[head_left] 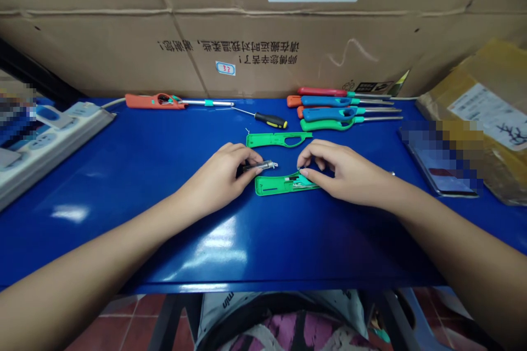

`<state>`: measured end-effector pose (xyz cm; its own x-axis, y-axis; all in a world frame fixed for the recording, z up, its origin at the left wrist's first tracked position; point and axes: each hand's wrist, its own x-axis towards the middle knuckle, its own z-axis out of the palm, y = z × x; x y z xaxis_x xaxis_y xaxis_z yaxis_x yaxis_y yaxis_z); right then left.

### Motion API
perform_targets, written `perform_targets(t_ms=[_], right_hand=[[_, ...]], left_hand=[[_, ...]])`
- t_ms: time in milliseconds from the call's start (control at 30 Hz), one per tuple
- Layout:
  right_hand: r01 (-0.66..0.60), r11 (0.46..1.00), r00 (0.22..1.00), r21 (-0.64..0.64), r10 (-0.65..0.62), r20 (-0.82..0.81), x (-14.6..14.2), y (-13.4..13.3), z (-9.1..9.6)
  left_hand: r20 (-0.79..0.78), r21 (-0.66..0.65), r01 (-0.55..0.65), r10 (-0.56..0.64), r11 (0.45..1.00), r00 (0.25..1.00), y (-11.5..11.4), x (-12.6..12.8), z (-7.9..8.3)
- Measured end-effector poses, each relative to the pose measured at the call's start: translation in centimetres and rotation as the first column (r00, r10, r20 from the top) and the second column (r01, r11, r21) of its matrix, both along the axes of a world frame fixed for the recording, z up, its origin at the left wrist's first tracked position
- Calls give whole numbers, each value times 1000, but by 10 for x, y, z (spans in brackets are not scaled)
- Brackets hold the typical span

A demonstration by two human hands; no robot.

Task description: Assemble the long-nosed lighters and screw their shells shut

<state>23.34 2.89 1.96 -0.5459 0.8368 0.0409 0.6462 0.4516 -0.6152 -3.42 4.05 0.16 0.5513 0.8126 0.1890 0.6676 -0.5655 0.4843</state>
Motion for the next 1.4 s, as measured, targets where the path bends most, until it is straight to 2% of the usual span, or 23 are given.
perform_targets(t_ms=[133, 200, 333, 567, 1000, 1400], right_hand=[[-190, 982, 982, 4, 190, -23, 3, -3, 5], [-240, 971, 970, 12, 241, -19, 3, -4, 5], [-235, 972, 972, 25, 235, 14, 2, -4, 4], [-233, 972, 972, 9, 233, 43, -1, -4, 0], [-135, 990, 991, 42, 134, 20, -2, -4, 5], [-158, 987, 988, 14, 158, 3, -2, -5, 7]], left_hand=[[24, 85, 26, -28, 996, 999, -8, 3, 3], [23, 121, 71, -75, 990, 997, -13, 5, 5], [-23, 151, 176, -175, 973, 984, -21, 8, 7], [-75, 156, 232, -223, 960, 972, -25, 10, 6], [-91, 150, 241, -230, 959, 969, -23, 11, 4], [-100, 166, 247, -233, 955, 967, -24, 11, 4]])
